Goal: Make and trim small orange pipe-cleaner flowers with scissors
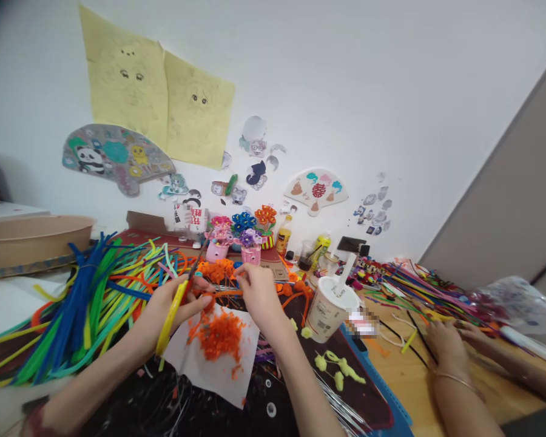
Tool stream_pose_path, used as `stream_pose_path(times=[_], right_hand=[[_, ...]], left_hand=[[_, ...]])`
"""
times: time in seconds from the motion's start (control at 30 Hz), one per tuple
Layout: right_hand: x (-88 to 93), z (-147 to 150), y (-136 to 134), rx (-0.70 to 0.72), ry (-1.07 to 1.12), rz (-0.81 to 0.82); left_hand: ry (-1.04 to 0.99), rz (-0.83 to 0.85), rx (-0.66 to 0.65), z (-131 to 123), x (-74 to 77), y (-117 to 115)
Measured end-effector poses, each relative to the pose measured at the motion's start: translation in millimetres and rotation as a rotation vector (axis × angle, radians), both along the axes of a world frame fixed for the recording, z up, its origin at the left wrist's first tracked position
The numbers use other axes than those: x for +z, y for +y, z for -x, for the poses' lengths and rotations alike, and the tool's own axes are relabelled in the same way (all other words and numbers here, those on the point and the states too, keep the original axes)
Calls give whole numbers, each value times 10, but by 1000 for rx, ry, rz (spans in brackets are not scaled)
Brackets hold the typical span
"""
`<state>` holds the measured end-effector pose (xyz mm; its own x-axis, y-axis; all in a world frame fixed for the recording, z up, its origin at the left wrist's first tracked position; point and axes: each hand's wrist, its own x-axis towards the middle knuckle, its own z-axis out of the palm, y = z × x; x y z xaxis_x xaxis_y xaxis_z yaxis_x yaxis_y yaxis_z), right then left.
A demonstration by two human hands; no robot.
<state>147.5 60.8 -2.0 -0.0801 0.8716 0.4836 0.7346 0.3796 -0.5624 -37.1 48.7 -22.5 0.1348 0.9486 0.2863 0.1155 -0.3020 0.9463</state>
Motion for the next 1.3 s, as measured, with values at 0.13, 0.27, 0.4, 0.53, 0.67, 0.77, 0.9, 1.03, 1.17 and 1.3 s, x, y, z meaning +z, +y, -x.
stream_pose_path(times=[0.13,0.27,0.4,0.53,0.67,0.77,0.9,1.03,1.17,1.3], right_hand=[[248,123,-66,12,-30,-18],[383,201,-150,-2,-12,-41],[371,151,-140,41,206,-69],[220,16,-47,64,357,-148],[-22,-120,-26,108,109,-12],[-200,-205,-49,198,-91,74],[-359,-243,-3,244,-322,107],[-414,-198,75,248,-488,79],[-352,-155,82,230,-578,20],[-176,-101,25,195,-628,-66]], left_hand=[[41,-18,-28,-31,-8,-53],[33,-39,-25,-38,-123,10],[30,-60,-19,-53,-215,86],[49,-84,15,-64,-247,112],[86,-79,36,-32,-269,157],[101,-91,83,1,-288,210],[120,-96,110,18,-296,240],[140,-80,112,18,-285,220],[158,-58,116,22,-270,205],[160,-46,82,24,-216,179]])
